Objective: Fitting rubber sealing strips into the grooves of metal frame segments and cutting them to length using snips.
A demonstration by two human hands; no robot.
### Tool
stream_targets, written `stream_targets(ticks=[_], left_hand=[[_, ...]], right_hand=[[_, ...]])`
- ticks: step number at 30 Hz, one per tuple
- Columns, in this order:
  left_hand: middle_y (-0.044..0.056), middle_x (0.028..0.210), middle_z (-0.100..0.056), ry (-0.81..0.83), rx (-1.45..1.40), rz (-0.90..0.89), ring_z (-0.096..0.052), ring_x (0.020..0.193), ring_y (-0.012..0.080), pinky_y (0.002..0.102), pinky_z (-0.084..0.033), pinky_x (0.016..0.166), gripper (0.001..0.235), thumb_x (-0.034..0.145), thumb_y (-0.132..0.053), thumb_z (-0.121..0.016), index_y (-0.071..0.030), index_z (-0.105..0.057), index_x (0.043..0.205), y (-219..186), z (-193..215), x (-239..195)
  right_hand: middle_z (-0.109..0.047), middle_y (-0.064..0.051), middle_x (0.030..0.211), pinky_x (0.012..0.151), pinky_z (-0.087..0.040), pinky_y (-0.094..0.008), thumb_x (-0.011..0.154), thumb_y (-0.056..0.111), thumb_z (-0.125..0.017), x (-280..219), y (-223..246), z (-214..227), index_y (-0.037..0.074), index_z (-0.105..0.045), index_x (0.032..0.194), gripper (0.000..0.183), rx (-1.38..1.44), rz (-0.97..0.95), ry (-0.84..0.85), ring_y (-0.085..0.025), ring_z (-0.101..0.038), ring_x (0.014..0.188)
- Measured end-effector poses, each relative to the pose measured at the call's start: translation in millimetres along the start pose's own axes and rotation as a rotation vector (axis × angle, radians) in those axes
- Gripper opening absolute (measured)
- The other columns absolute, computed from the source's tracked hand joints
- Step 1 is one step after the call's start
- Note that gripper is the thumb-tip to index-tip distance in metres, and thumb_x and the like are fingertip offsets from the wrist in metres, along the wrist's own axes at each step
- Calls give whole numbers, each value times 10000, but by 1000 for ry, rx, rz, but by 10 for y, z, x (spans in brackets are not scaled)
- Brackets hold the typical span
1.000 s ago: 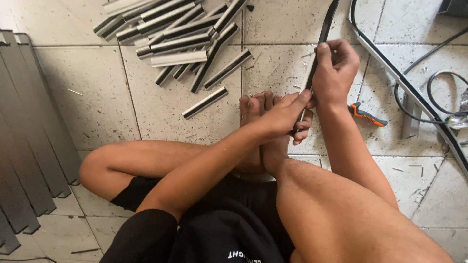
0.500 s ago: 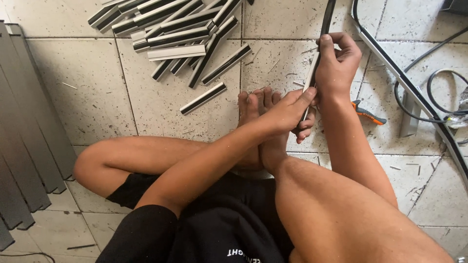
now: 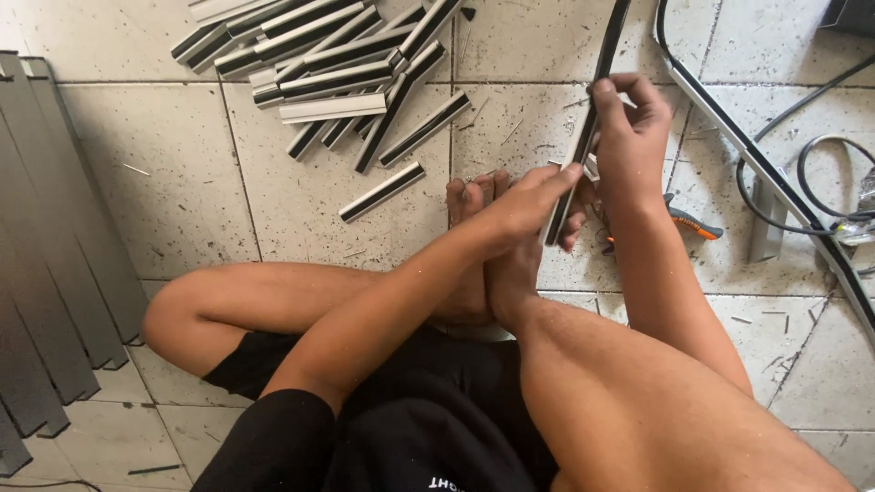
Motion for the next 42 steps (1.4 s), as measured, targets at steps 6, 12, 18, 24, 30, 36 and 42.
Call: stream_targets(ticks=[6,12,18,24,30,36,42], left_hand=[[60,669,-585,-50,25,-41,-561,560,165,331,-510,511,351,1059,-310,-404,-10,-585,1058,-153,112,45],[39,668,-570,-109,189,-91,-500,551,135,268,-415,498,303,1063,-296,-393,-86,-579,1176,-402,179,-188],[95,908,-686,-184,348,-251,-634,820,140,275,-546,785,255,1017,-174,-486,18,-650,1054,-533,485,-506],[81,726,-607,-155,307,-169,-496,572,128,251,-445,547,300,1050,-156,-382,15,-608,1147,-542,369,-694],[105,992,-695,-150,450,-288,-588,593,123,234,-491,525,233,1022,-54,-478,34,-617,1188,-497,338,-748],[292,1522,-448,-279,712,-269,-429,1436,396,431,-369,1163,443,996,-153,-456,124,-522,1335,-474,286,-862],[96,858,-643,-280,638,-266,-595,685,136,269,-524,663,388,1006,-105,-477,91,-540,1335,-531,221,-920]], right_hand=[[-640,1,965,645,-489,-173,1036,153,-618,-116,25,-45,100,-625,994,68,180,-133,53,-50,-543,820],[-719,-129,1074,694,-492,-265,1064,125,-572,-350,292,226,-33,-695,1167,225,-317,62,252,-162,-598,804],[-429,-401,1408,884,-472,-619,684,594,-734,-1060,-460,1160,-77,-321,1569,1185,-1441,121,206,-520,-497,1198],[-225,-395,1573,1130,-100,-745,487,505,-857,-1221,-943,1167,-98,-118,1578,1449,-1234,-59,156,-518,-182,1492],[-622,-200,1062,743,-529,-440,750,230,-758,-1185,-777,1270,18,-633,1293,596,-1279,113,74,-378,-635,832],[-698,-176,1042,829,-539,-409,614,79,-712,-1328,-538,1013,-42,-619,1259,664,-684,-132,347,-292,-685,944],[-706,-143,1123,864,-522,-395,551,33,-698,-1415,-340,924,-8,-603,1290,746,-658,-25,402,-275,-673,973]])
Point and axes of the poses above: each hand's wrist, its own x-axis towards the middle knuckle, its own z-axis out of the back of the hand, y = z × x, the point moved 7 cm from there along x, towards the middle knuckle
